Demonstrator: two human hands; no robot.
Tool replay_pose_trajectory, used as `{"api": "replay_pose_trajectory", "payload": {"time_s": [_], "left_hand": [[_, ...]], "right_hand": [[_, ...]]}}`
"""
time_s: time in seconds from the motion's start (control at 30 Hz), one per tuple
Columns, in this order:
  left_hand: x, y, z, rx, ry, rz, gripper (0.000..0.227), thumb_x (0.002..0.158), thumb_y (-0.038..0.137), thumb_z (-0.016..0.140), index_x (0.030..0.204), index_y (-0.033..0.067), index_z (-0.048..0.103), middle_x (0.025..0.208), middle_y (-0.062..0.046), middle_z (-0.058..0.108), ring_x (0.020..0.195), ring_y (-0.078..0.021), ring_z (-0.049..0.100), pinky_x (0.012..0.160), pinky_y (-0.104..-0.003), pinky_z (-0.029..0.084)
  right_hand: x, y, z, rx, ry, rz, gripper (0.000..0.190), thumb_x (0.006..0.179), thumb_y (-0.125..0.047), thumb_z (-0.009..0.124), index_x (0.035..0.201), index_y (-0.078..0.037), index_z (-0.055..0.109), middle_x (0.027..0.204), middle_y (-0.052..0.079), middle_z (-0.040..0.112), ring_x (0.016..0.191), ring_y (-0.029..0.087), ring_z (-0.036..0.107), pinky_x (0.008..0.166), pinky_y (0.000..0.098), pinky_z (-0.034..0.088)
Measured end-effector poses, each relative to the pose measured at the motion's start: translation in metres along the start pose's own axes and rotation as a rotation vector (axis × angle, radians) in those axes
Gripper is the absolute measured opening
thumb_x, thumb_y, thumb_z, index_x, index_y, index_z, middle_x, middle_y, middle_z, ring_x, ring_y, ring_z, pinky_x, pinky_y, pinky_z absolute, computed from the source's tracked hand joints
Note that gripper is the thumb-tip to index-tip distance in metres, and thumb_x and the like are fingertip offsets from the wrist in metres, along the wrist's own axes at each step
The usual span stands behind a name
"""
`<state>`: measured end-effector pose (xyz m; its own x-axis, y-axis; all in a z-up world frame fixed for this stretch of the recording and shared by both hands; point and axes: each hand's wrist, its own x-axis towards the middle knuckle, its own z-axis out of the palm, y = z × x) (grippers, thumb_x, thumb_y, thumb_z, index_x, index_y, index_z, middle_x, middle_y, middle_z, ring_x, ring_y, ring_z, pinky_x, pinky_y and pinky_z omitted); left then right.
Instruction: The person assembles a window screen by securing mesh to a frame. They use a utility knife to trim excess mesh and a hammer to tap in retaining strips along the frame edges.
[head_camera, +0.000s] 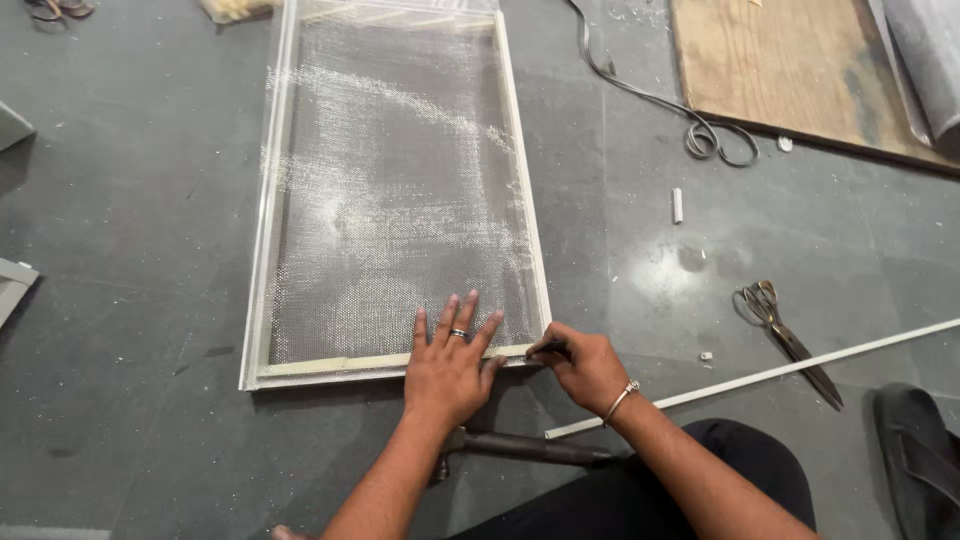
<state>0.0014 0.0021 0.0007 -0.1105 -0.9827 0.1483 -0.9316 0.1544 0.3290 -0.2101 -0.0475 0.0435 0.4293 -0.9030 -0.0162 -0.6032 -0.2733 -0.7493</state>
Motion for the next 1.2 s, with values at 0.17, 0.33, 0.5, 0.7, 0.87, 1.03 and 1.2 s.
{"api": "replay_pose_trajectory", "payload": {"time_s": [0.17, 0.33, 0.5, 0.7, 0.87, 1.03, 1.2], "left_hand": [[-0.001, -0.001, 0.003, -0.022, 0.004, 0.011, 0.058, 0.097, 0.052, 0.046, 0.152, 0.0333, 0.042, 0.164, -0.006, 0.027, 0.150, -0.0277, 0.022, 0.120, -0.060, 0.008], [-0.003, -0.001, 0.006, -0.026, -0.031, -0.002, 0.058, 0.097, 0.047, 0.048, 0.152, 0.0331, 0.041, 0.164, -0.006, 0.028, 0.151, -0.0276, 0.024, 0.120, -0.060, 0.011], [0.001, -0.002, -0.002, -0.026, 0.038, 0.047, 0.056, 0.096, 0.039, 0.049, 0.150, 0.0306, 0.043, 0.163, -0.007, 0.031, 0.150, -0.0286, 0.027, 0.119, -0.060, 0.014], [-0.008, -0.005, 0.004, -0.121, 0.136, 0.060, 0.052, 0.095, 0.023, 0.056, 0.147, 0.0238, 0.050, 0.162, -0.008, 0.038, 0.151, -0.0296, 0.032, 0.122, -0.057, 0.018], [-0.005, -0.008, -0.002, -0.164, 0.145, 0.080, 0.058, 0.089, 0.016, 0.059, 0.146, 0.0207, 0.052, 0.159, -0.007, 0.042, 0.148, -0.0292, 0.035, 0.123, -0.055, 0.020], [-0.016, -0.016, -0.023, -0.228, 0.196, 0.122, 0.035, 0.082, 0.015, 0.064, 0.117, 0.0156, 0.066, 0.131, -0.007, 0.060, 0.133, -0.0312, 0.049, 0.113, -0.050, 0.035], [-0.038, -0.035, -0.029, -0.050, 0.055, 0.194, 0.019, 0.080, 0.009, 0.062, 0.096, 0.0124, 0.072, 0.103, -0.003, 0.069, 0.103, -0.0280, 0.063, 0.089, -0.043, 0.050]], "right_hand": [[-0.001, -0.003, 0.005, -0.031, -0.031, 0.060, 0.009, 0.086, -0.005, 0.074, 0.093, -0.005, 0.068, 0.087, 0.009, 0.080, 0.083, 0.019, 0.081, 0.071, 0.0310, 0.062], [-0.004, -0.006, 0.012, -0.226, 0.000, -0.127, 0.010, 0.088, -0.003, 0.073, 0.094, -0.003, 0.066, 0.092, 0.013, 0.079, 0.087, 0.028, 0.076, 0.070, 0.0359, 0.059], [0.000, -0.010, 0.013, -0.056, 0.003, 0.047, 0.010, 0.086, -0.003, 0.072, 0.095, -0.005, 0.067, 0.087, 0.012, 0.080, 0.083, 0.022, 0.080, 0.072, 0.0335, 0.061], [0.000, -0.007, 0.024, 0.053, -0.004, 0.037, 0.012, 0.085, -0.001, 0.072, 0.095, -0.005, 0.068, 0.088, 0.011, 0.080, 0.083, 0.021, 0.081, 0.071, 0.0323, 0.062], [-0.002, -0.007, 0.030, -0.093, 0.029, -0.135, 0.012, 0.085, 0.000, 0.070, 0.095, -0.004, 0.067, 0.092, 0.012, 0.080, 0.089, 0.025, 0.079, 0.073, 0.0331, 0.061], [0.002, -0.011, 0.031, 0.054, 0.047, -0.035, 0.014, 0.085, -0.003, 0.072, 0.097, -0.006, 0.068, 0.088, 0.011, 0.080, 0.085, 0.023, 0.081, 0.073, 0.0326, 0.061], [0.001, -0.017, 0.039, 0.030, 0.027, 0.021, 0.009, 0.086, -0.007, 0.074, 0.095, -0.008, 0.071, 0.085, 0.010, 0.080, 0.077, 0.023, 0.080, 0.067, 0.0331, 0.059]]}}
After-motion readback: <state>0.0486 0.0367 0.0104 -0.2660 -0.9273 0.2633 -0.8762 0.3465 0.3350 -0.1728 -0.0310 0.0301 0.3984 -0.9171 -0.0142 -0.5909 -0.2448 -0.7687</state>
